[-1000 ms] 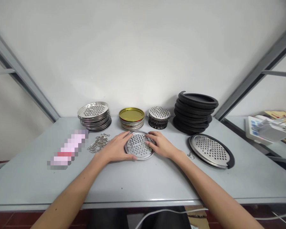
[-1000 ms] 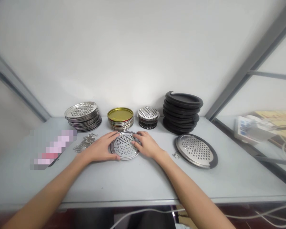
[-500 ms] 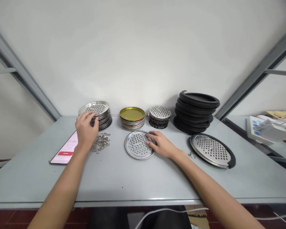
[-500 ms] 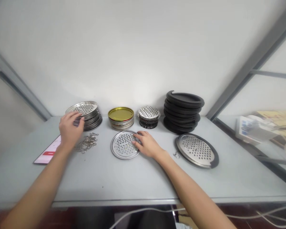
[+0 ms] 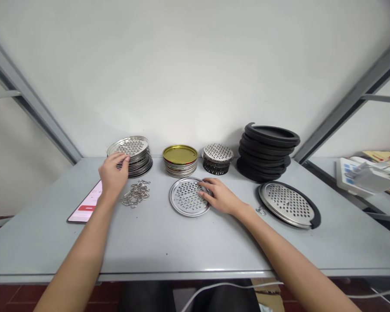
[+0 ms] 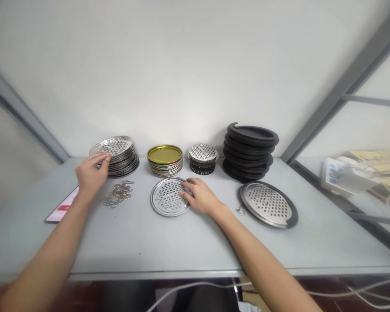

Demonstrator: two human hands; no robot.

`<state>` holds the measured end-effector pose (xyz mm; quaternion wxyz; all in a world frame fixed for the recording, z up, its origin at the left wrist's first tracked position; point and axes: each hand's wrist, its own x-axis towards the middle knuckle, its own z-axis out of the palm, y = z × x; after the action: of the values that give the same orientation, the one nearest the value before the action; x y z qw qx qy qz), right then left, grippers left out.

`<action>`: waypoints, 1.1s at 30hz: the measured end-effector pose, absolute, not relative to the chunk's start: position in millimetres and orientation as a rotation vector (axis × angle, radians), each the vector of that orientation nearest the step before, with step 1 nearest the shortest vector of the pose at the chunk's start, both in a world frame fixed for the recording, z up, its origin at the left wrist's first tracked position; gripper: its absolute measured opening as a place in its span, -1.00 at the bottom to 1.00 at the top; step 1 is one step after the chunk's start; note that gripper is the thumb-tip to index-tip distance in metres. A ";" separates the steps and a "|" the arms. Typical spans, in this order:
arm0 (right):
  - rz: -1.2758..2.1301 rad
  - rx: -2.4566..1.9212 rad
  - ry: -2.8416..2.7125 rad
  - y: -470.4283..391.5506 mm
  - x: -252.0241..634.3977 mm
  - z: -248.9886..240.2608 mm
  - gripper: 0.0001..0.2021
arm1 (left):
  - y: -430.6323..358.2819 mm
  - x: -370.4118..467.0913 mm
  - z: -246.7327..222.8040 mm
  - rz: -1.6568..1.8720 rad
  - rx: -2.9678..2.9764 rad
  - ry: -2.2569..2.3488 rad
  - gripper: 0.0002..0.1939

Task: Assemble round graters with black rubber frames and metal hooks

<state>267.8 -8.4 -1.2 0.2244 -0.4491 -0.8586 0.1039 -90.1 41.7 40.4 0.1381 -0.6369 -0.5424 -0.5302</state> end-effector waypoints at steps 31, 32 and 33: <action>0.283 -1.229 -2.359 -7.1 270.1 -0.2 -0.58 | 10.9 -39.5 69.2 -2.728 -1.871 -1.292 -0.80; 0.284 -1.229 -2.350 -7.2 270.5 1.1 -0.59 | 10.1 -34.7 67.7 -2.833 -1.927 -1.314 -0.78; 0.281 -1.232 -2.333 -7.5 270.8 2.6 -0.59 | 9.1 -29.6 65.9 -2.927 -1.971 -1.365 -0.75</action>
<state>270.8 -7.5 2.6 0.2418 -0.4505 -0.8532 0.1029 -29.6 9.1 65.9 -0.3153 -0.4944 -0.3424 -0.7341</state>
